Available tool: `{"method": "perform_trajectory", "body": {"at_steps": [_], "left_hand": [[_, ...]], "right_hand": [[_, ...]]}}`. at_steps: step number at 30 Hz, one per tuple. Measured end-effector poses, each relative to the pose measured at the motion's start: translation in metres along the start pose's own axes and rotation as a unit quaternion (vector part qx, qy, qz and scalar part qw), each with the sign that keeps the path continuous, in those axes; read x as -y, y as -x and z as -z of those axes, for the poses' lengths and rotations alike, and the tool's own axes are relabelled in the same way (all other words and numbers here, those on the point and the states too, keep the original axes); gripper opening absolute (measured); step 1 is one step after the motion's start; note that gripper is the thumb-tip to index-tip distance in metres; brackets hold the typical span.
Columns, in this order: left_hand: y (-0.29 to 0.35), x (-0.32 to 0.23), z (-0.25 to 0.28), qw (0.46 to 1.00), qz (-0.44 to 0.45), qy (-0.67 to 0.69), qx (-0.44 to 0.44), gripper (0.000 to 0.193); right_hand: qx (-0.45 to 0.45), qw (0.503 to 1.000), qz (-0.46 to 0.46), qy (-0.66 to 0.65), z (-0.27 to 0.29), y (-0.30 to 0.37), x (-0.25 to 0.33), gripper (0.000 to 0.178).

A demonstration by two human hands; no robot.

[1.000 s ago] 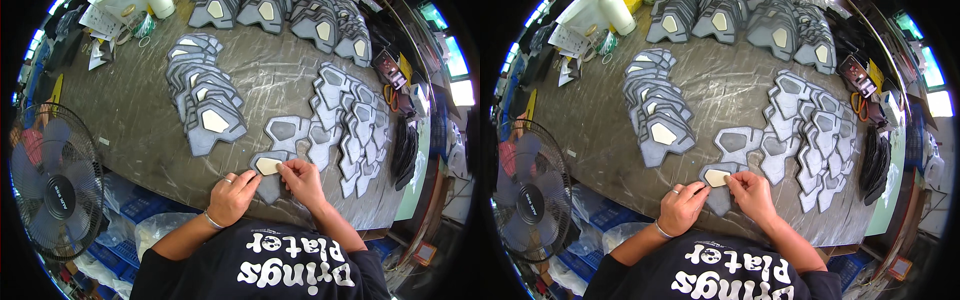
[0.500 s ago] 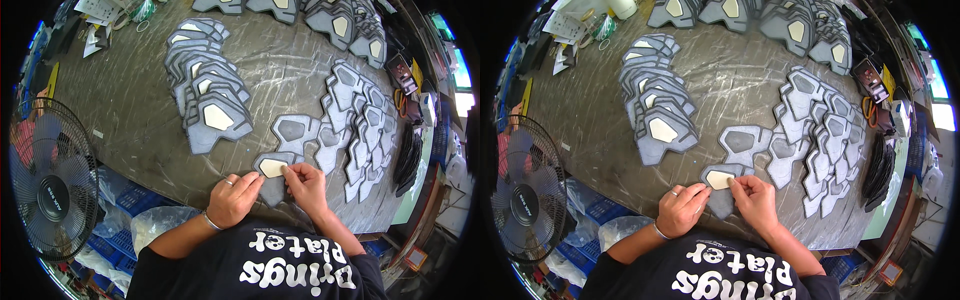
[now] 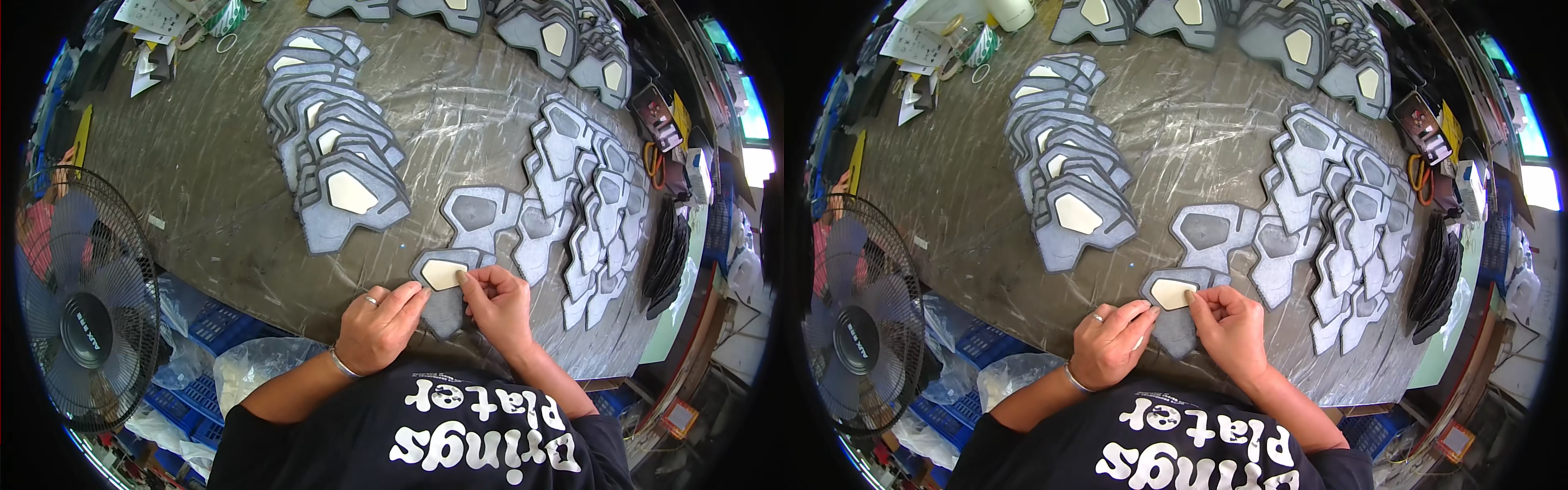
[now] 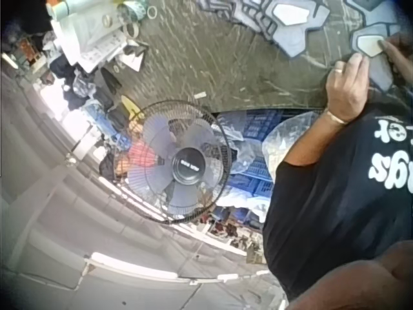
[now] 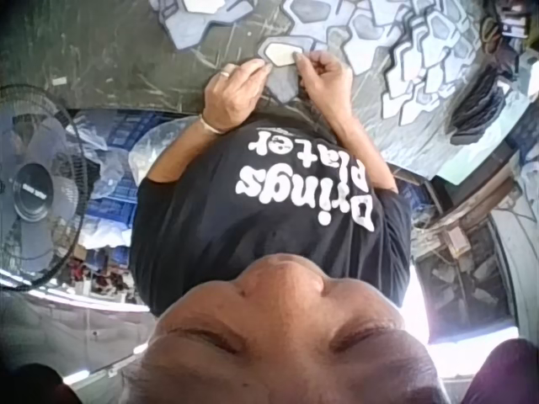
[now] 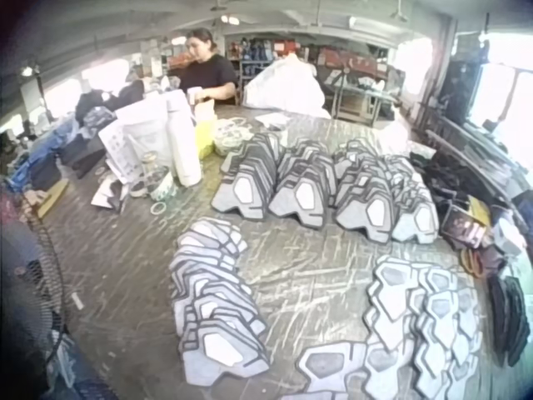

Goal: The person attaches adhesive foam pieces onto shaped pads by peeling and pressing them into place by hand, retrieves additional foam pieces from a plastic bag, and stacks the finished pads on the table.

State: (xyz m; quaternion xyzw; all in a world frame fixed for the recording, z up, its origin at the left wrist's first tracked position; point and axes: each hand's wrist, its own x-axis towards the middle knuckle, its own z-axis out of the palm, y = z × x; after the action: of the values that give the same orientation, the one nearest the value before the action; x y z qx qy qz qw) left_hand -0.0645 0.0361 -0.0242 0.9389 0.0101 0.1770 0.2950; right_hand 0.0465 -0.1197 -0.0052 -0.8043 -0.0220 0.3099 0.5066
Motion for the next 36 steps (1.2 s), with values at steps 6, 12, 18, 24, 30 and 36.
{"method": "perform_trajectory", "body": {"at_steps": [6,12,18,24,30,36], "left_hand": [[0.0,0.004,0.003,0.997,-0.055,-0.028,0.043,0.037],[-0.001,0.003,0.001,0.996,-0.046,-0.06,0.054,0.034],[-0.008,0.0,0.0,0.997,-0.039,-0.05,0.046,0.034],[-0.008,-0.004,0.003,0.998,-0.022,-0.033,0.056,0.036],[-0.009,-0.003,0.001,0.996,0.056,0.044,-0.048,0.042],[-0.011,0.005,0.017,0.871,0.32,0.372,-0.014,0.035]], "right_hand": [[-0.023,0.998,0.038,0.04,-0.001,-0.001,-0.005,0.018],[-0.031,0.997,0.043,0.061,-0.003,-0.002,0.003,0.017],[-0.055,0.982,0.1,0.152,-0.001,-0.003,0.008,0.021],[-0.116,0.922,0.218,0.298,0.01,-0.002,0.009,0.029],[-0.059,0.878,0.346,0.326,0.02,-0.011,0.017,0.031],[0.074,0.976,0.198,0.041,0.025,0.001,0.005,0.028]]}}
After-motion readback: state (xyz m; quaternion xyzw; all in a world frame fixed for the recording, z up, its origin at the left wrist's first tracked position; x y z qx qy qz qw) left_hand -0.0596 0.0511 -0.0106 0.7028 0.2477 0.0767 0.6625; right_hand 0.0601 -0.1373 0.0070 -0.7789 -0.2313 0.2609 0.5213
